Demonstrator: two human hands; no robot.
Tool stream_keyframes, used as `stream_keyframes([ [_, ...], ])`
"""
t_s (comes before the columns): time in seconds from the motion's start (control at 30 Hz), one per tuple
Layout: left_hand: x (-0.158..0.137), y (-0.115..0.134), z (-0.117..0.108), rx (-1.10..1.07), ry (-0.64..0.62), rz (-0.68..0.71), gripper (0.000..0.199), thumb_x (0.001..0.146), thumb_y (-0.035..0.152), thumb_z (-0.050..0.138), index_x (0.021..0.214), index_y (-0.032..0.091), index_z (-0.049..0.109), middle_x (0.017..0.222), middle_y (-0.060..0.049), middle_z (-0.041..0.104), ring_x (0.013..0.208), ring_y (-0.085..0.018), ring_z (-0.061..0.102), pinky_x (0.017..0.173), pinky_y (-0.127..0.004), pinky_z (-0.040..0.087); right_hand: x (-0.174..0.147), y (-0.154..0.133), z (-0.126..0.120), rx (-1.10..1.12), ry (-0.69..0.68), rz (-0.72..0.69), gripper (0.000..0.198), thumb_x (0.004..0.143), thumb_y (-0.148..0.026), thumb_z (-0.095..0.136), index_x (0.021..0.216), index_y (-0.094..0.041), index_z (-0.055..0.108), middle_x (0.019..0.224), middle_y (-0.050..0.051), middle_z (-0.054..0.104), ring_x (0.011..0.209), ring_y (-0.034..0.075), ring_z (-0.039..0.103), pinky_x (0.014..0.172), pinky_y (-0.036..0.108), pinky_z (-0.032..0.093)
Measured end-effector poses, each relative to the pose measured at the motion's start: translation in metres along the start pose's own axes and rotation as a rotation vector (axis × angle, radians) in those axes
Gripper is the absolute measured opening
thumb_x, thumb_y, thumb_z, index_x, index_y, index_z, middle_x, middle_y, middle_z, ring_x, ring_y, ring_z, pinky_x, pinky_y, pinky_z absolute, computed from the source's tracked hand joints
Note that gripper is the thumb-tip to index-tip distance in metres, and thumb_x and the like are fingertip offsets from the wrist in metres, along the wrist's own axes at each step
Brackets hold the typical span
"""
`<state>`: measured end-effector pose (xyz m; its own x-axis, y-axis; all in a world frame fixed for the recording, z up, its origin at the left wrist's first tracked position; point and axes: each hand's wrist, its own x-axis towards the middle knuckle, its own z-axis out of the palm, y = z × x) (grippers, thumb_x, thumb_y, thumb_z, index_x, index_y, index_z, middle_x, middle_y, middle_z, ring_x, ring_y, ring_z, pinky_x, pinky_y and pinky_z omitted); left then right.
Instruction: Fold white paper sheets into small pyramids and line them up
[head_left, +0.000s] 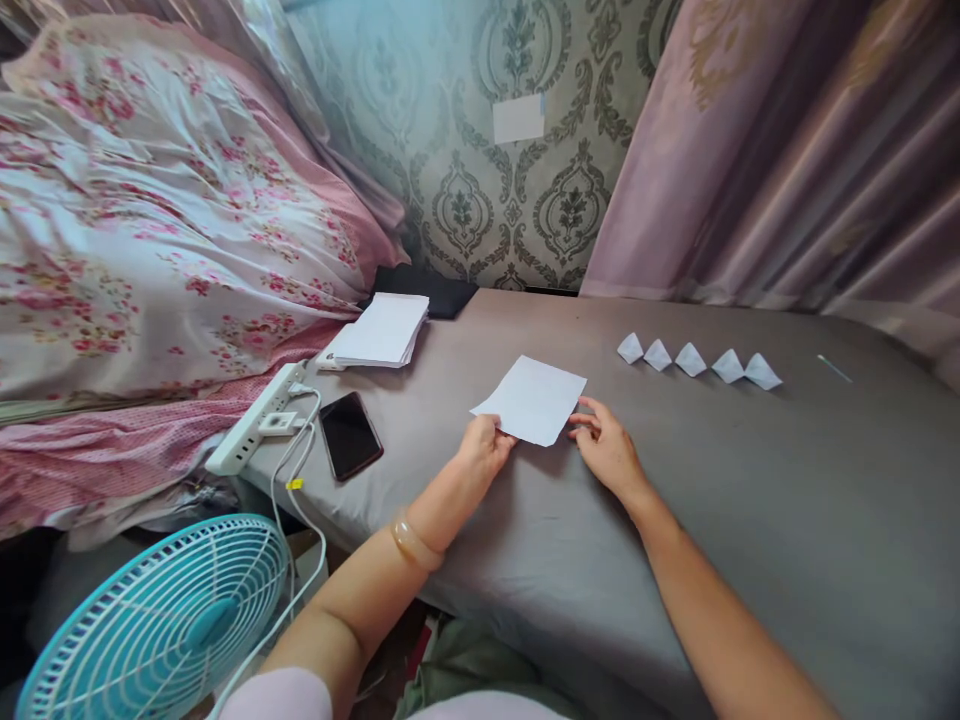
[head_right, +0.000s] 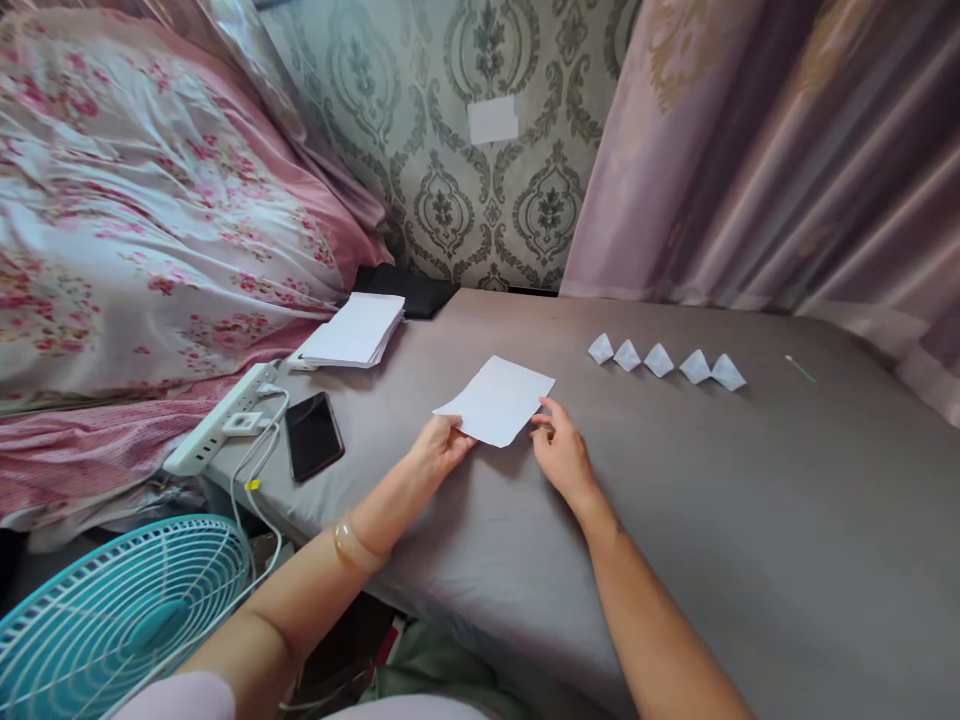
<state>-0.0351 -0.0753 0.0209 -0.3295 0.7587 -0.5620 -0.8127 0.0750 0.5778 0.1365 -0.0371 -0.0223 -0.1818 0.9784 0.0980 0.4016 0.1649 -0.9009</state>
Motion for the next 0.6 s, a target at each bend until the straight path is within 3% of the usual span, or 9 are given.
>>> stream_keyframes([
  [0.17, -0.024, -0.009, 0.002, 0.005, -0.029, -0.026, 0.057, 0.071, -0.009, 0.039, 0.121, 0.016, 0.053, 0.121, -0.013, 0.065, 0.113, -0.026, 0.063, 0.09, -0.041, 0.056, -0.004, 0.003, -0.013, -0.488, 0.015, -0.263, 0.048, 0.079, -0.015, 0.051, 0.126, -0.021, 0.059, 0.114, 0.011, 0.062, 0.106, 0.027, 0.057, 0.091, 0.043, 0.048],
  [0.3, -0.05, -0.026, -0.005, 0.049, -0.089, -0.039, 0.041, 0.08, -0.002, 0.041, 0.115, 0.015, 0.056, 0.111, -0.014, 0.067, 0.103, -0.02, 0.066, 0.09, -0.033, 0.056, -0.002, 0.008, -0.022, -0.54, -0.105, -0.365, 0.038, 0.082, -0.018, 0.053, 0.118, -0.02, 0.066, 0.119, 0.01, 0.061, 0.108, 0.027, 0.051, 0.097, 0.042, 0.044],
  [0.37, -0.058, -0.03, -0.017, 0.177, -0.182, -0.068, 0.02, 0.09, 0.019, 0.048, 0.106, 0.014, 0.059, 0.107, -0.016, 0.068, 0.099, -0.021, 0.066, 0.089, -0.033, 0.055, -0.001, 0.011, -0.027, -0.506, -0.191, -0.379, 0.033, 0.082, -0.017, 0.051, 0.11, -0.02, 0.069, 0.116, 0.009, 0.064, 0.104, 0.024, 0.054, 0.096, 0.04, 0.044],
  [0.4, -0.059, -0.029, -0.025, 0.254, -0.202, -0.065, 0.022, 0.091, 0.031, 0.052, 0.102, 0.013, 0.058, 0.105, -0.018, 0.067, 0.096, -0.023, 0.066, 0.086, -0.034, 0.055, 0.0, 0.012, -0.03, -0.487, -0.218, -0.376, 0.031, 0.083, -0.017, 0.05, 0.106, -0.02, 0.07, 0.114, 0.008, 0.066, 0.101, 0.023, 0.055, 0.095, 0.039, 0.045],
  [0.43, -0.057, -0.026, -0.032, 0.334, -0.177, -0.026, 0.027, 0.089, 0.038, 0.055, 0.1, 0.014, 0.056, 0.102, -0.018, 0.067, 0.09, -0.023, 0.066, 0.08, -0.035, 0.055, 0.001, 0.012, -0.033, -0.468, -0.231, -0.365, 0.028, 0.085, -0.018, 0.049, 0.102, -0.02, 0.071, 0.111, 0.008, 0.066, 0.1, 0.022, 0.057, 0.094, 0.039, 0.045],
  [0.5, -0.048, -0.012, -0.045, 0.475, -0.062, 0.173, 0.027, 0.084, 0.033, 0.057, 0.104, 0.016, 0.052, 0.102, -0.014, 0.065, 0.085, -0.02, 0.064, 0.071, -0.031, 0.053, 0.002, 0.011, -0.038, -0.416, -0.235, -0.315, 0.027, 0.087, -0.024, 0.048, 0.099, -0.021, 0.072, 0.109, 0.008, 0.068, 0.1, 0.022, 0.059, 0.094, 0.039, 0.045],
  [0.57, -0.033, 0.006, -0.05, 0.622, 0.048, 0.416, 0.035, 0.077, 0.019, 0.055, 0.112, 0.019, 0.05, 0.112, -0.011, 0.061, 0.095, -0.018, 0.06, 0.073, -0.027, 0.049, 0.002, 0.007, -0.042, -0.342, -0.248, -0.257, 0.029, 0.088, -0.03, 0.048, 0.104, -0.022, 0.071, 0.112, 0.008, 0.068, 0.104, 0.024, 0.06, 0.095, 0.04, 0.045],
  [0.6, -0.025, 0.014, -0.049, 0.702, 0.026, 0.508, 0.043, 0.074, 0.016, 0.053, 0.117, 0.02, 0.048, 0.118, -0.011, 0.059, 0.103, -0.019, 0.058, 0.078, -0.028, 0.048, 0.002, 0.005, -0.043, -0.308, -0.25, -0.233, 0.03, 0.088, -0.03, 0.049, 0.108, -0.022, 0.07, 0.114, 0.008, 0.068, 0.107, 0.024, 0.059, 0.097, 0.04, 0.045],
])
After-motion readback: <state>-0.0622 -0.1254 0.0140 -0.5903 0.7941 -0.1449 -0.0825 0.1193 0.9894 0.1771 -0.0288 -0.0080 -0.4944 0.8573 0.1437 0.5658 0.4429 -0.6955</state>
